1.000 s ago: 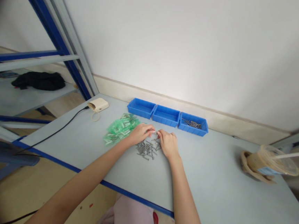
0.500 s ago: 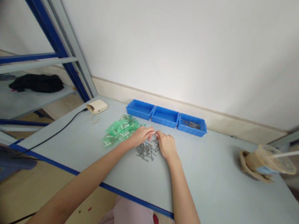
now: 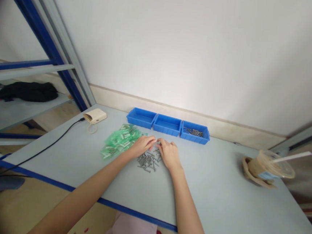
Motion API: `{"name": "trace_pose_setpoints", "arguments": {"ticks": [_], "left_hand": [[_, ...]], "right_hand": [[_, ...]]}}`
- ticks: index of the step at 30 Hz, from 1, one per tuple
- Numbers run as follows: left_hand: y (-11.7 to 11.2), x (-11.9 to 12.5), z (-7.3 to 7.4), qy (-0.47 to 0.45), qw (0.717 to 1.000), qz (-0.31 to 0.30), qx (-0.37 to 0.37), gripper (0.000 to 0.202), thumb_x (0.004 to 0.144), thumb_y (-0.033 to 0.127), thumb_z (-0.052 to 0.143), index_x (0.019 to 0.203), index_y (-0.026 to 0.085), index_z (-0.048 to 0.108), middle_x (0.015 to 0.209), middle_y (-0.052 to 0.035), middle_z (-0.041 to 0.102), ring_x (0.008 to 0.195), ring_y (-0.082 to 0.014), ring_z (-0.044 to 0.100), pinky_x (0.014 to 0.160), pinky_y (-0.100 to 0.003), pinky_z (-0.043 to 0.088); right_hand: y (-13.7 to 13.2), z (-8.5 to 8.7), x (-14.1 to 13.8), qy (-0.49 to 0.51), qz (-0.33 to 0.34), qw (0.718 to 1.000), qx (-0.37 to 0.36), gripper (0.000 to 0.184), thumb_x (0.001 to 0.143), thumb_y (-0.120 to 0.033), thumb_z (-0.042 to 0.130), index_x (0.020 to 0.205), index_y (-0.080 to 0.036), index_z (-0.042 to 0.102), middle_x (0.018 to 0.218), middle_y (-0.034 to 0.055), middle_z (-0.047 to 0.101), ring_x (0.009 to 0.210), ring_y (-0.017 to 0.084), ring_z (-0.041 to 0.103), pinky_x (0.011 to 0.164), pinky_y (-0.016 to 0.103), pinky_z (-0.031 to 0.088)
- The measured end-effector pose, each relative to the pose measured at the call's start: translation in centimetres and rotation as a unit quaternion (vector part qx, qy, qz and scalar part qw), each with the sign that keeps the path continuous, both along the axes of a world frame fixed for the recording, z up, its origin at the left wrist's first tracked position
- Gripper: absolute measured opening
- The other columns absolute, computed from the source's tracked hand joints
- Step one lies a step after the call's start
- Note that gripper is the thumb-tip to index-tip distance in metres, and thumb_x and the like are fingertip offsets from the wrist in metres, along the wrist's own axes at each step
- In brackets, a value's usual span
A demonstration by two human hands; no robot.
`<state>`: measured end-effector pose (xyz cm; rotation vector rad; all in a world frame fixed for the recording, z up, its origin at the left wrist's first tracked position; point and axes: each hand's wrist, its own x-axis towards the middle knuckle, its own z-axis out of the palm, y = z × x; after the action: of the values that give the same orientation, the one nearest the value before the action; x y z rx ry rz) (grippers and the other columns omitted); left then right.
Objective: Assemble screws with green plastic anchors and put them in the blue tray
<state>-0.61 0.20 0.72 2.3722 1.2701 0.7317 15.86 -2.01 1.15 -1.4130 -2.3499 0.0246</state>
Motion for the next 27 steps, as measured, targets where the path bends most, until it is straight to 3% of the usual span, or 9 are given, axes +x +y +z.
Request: {"name": "trace_pose_setpoints", "arguments": {"ticks": [10, 20, 27], "left_hand": [[0.2, -0.1, -0.2, -0.018, 1.000, 0.009, 0.004, 0.041, 0.091, 0.032, 0.033, 0.058, 0.018, 0.052, 0.050, 0.0032, 0.055, 0.053, -0.0113, 0.051, 0.063, -0.022, 0.035], [0.6, -0.2, -0.8, 0.014, 0.994, 0.098, 0.049, 0.043, 0.090, 0.034, 0.032, 0.053, 0.018, 0.048, 0.040, 0.0038, 0.046, 0.046, -0.0111, 0.046, 0.057, -0.023, 0.032], [0.2, -0.2, -0.3, -0.046, 0.998, 0.033, -0.011, 0.038, 0.088, 0.037, 0.036, 0.061, 0.017, 0.054, 0.046, 0.0040, 0.052, 0.048, -0.0105, 0.049, 0.059, -0.021, 0.035]], "right_hand": [[0.0, 0.0, 0.1, 0.057, 0.020, 0.998, -0.002, 0.020, 0.091, -0.024, 0.036, 0.096, -0.022, 0.056, 0.087, 0.0012, 0.066, 0.078, 0.014, 0.059, 0.069, 0.026, 0.031], [-0.8, 0.3, -0.9, 0.014, 0.032, 0.999, -0.001, 0.021, 0.084, -0.019, 0.045, 0.101, -0.022, 0.055, 0.097, 0.0011, 0.065, 0.081, 0.015, 0.059, 0.073, 0.028, 0.031], [-0.4, 0.1, -0.5, -0.038, 0.021, 0.999, 0.005, 0.025, 0.092, -0.028, 0.033, 0.096, -0.020, 0.057, 0.089, 0.0044, 0.066, 0.079, 0.016, 0.059, 0.069, 0.027, 0.031]]}}
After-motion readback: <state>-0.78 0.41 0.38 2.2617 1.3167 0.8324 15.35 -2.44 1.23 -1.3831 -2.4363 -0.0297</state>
